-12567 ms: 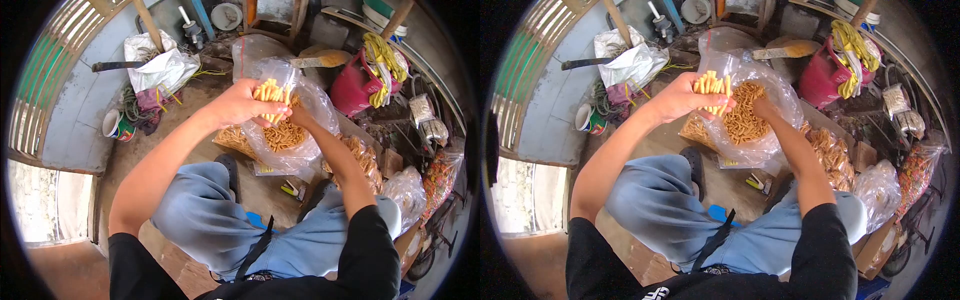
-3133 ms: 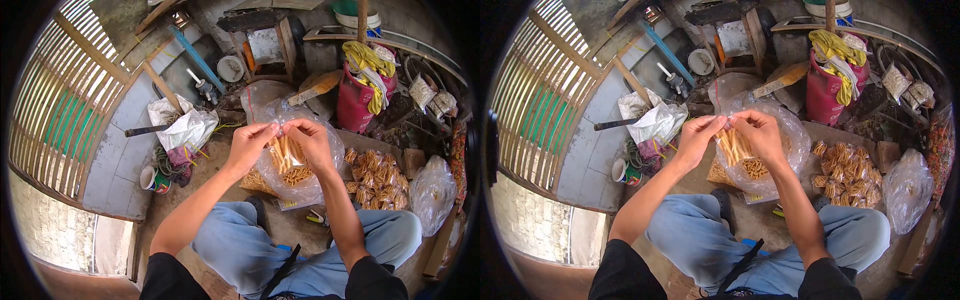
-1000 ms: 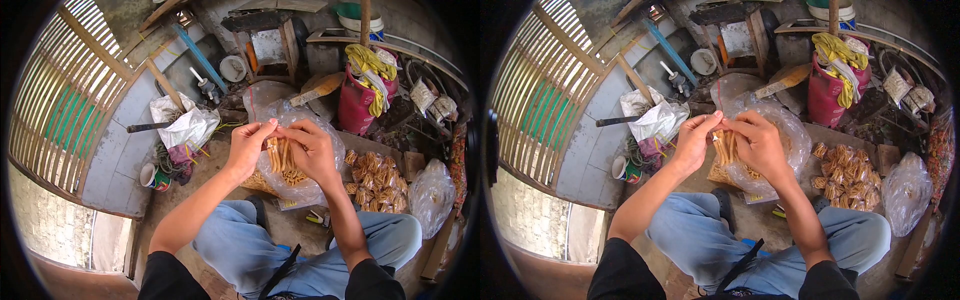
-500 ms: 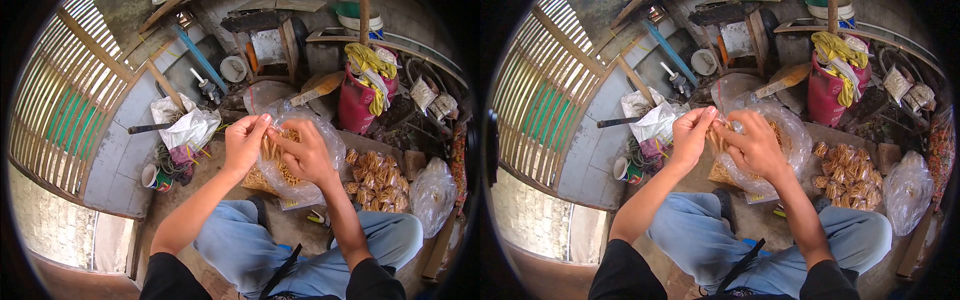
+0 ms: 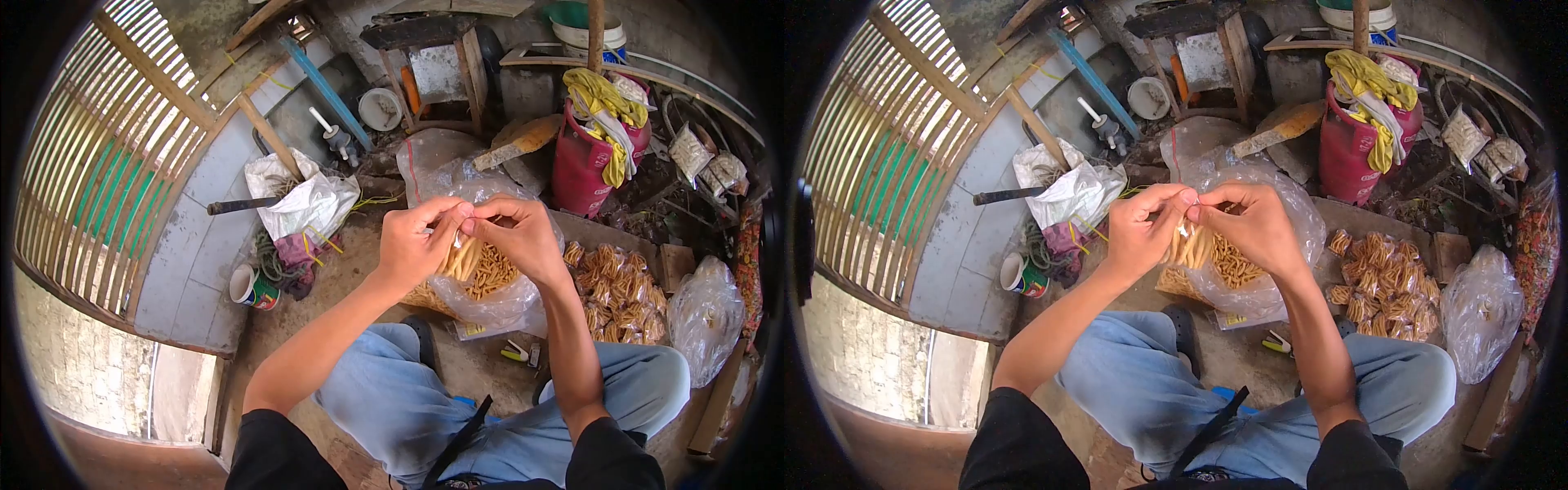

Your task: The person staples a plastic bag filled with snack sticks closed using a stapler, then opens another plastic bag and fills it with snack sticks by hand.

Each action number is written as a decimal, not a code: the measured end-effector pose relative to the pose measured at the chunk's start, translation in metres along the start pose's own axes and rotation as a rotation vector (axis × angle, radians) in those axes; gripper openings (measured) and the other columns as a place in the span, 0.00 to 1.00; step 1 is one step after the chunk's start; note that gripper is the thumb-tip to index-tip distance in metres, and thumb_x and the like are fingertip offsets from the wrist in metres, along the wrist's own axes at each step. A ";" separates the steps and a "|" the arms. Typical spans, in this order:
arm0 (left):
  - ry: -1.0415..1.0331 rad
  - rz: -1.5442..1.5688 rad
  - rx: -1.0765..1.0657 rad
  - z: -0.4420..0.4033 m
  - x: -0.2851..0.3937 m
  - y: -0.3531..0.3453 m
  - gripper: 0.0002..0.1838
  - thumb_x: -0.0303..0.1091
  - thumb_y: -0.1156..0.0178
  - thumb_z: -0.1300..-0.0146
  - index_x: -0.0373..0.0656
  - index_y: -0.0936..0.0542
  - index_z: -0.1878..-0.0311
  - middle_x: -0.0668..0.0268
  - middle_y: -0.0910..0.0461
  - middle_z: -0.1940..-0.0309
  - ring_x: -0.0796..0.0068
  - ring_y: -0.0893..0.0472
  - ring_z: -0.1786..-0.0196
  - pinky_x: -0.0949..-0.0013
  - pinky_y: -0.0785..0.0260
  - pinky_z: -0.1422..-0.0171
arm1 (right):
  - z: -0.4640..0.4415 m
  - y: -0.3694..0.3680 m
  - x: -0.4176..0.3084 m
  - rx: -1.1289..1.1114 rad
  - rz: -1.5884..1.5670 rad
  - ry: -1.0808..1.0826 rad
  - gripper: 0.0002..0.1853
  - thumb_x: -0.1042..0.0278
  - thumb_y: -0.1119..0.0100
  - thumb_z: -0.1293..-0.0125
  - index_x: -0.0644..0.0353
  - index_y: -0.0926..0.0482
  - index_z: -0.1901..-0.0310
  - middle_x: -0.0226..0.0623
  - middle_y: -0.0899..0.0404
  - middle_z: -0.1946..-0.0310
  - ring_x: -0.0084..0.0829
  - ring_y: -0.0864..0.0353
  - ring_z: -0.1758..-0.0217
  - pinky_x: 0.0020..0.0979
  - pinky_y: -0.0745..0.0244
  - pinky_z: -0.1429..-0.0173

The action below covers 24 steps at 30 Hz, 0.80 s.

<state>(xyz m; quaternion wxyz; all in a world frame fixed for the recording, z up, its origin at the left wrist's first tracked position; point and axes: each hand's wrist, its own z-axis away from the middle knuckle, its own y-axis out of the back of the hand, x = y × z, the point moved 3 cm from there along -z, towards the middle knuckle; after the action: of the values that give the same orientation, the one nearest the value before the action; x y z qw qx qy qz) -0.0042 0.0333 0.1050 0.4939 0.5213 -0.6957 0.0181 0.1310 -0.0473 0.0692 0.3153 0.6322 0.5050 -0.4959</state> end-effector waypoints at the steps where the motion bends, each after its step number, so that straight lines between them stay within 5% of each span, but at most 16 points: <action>1: -0.051 -0.003 0.009 0.000 0.001 -0.001 0.08 0.29 0.40 0.35 0.32 0.18 0.59 0.64 0.16 0.70 0.86 0.20 0.67 0.82 0.30 0.64 | 0.001 0.000 0.000 0.017 0.015 -0.018 0.07 0.72 0.34 0.40 0.67 0.16 0.65 0.31 0.18 0.66 0.16 0.23 0.64 0.20 0.29 0.62; 3: -0.102 -0.006 0.016 -0.001 0.003 -0.001 0.08 0.29 0.39 0.35 0.32 0.18 0.59 0.64 0.16 0.70 0.86 0.20 0.67 0.82 0.30 0.64 | 0.000 0.000 0.001 0.035 0.029 -0.035 0.06 0.72 0.34 0.41 0.67 0.16 0.66 0.31 0.18 0.67 0.16 0.23 0.65 0.20 0.29 0.62; 8: 0.266 0.432 -0.048 -0.001 -0.015 -0.001 0.08 0.28 0.40 0.35 0.34 0.20 0.57 0.65 0.16 0.67 0.85 0.20 0.65 0.83 0.31 0.63 | -0.001 0.002 0.001 0.150 0.055 0.081 0.07 0.71 0.33 0.41 0.66 0.16 0.65 0.30 0.18 0.71 0.16 0.24 0.68 0.20 0.30 0.64; 12: 0.316 0.402 -0.133 0.000 -0.006 0.000 0.08 0.27 0.41 0.35 0.34 0.23 0.54 0.64 0.16 0.65 0.85 0.20 0.63 0.82 0.30 0.62 | 0.000 0.003 0.001 0.151 0.004 -0.044 0.08 0.70 0.34 0.41 0.66 0.17 0.65 0.29 0.19 0.72 0.15 0.25 0.69 0.20 0.31 0.65; 24: -0.282 -0.103 -0.002 -0.003 0.004 -0.005 0.11 0.21 0.37 0.43 0.37 0.16 0.56 0.60 0.15 0.60 0.73 0.15 0.61 0.73 0.23 0.56 | 0.002 0.004 0.006 0.210 -0.195 -0.103 0.07 0.71 0.39 0.38 0.67 0.18 0.64 0.29 0.19 0.72 0.14 0.26 0.71 0.19 0.31 0.67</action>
<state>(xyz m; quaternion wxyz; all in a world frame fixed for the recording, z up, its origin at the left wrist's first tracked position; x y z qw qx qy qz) 0.0016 0.0293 0.1067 0.3922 0.5531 -0.7305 -0.0813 0.1343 -0.0480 0.0623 0.2231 0.5834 0.4927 -0.6059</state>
